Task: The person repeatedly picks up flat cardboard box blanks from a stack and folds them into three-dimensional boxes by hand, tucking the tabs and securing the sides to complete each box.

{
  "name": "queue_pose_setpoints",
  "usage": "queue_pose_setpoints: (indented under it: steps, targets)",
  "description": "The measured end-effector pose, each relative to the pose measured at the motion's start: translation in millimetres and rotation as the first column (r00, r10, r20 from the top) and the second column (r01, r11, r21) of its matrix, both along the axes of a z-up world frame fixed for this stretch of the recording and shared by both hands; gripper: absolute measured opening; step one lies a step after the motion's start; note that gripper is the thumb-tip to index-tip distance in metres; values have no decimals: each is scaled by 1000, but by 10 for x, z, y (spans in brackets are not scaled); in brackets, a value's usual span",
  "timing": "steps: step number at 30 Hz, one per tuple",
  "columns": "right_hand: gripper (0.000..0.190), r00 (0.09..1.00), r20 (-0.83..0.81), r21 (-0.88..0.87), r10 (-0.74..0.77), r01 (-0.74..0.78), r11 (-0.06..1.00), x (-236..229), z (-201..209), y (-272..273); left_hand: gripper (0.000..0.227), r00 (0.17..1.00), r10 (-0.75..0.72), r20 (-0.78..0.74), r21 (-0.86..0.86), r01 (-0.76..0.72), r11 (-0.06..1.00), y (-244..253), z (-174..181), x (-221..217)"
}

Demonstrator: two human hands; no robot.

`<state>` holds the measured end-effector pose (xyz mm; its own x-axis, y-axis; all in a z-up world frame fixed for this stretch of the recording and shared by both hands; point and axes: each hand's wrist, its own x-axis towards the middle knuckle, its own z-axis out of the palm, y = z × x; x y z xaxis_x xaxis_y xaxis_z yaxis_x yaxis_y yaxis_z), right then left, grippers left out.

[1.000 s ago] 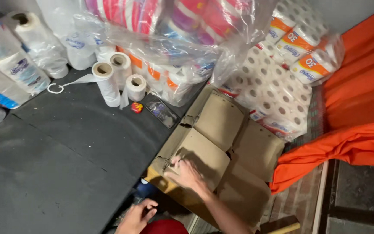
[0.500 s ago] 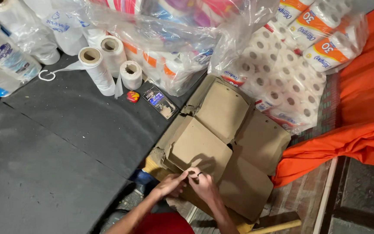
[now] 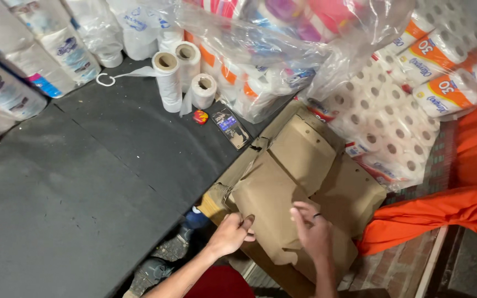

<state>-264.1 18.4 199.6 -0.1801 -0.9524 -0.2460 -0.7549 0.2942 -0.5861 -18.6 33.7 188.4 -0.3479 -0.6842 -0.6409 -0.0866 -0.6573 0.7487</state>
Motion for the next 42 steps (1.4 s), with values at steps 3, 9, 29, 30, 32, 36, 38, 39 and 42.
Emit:
queue_pose_setpoints:
  steps: [3,9,29,30,32,36,38,39,42]
  targets:
    - [49,992,-106,-62,-67,61,996,-110,297,-147,44,997,-8,-79,-186,-7,983,245,508,529]
    - [29,999,-3,24,35,-34,999,448,447,-294,44,805,526,274,-209,-484,850,1103,716,1951]
    - [45,127,-284,-258,950,-965,52,3443,-721,332,45,-199,612,765,-625,-457,633,3367,83,3639]
    - [37,143,-380,-298,914,-954,26,3529,-800,296,34,-239,648,723,-687,-339,642,3241,217,3443]
    - [23,120,-368,-284,922,-959,11,3633,-759,231,32,-105,690,716,-691,-240,682,2992,-235,3157]
    - [23,101,-229,-181,968,-982,60,3793,-698,170,48,-1,507,862,-506,70,860,2336,-607,2520]
    - [23,112,-200,-149,973,-985,83,3829,-683,164,47,-49,504,862,-497,106,861,2173,-903,2393]
    - [23,129,-169,-119,977,-987,109,3854,-674,155,47,-98,500,861,-484,148,862,2083,-1047,2338]
    - [22,204,-84,-36,975,-979,202,3907,-673,122,18,-181,630,755,-595,215,774,2046,-1334,2342]
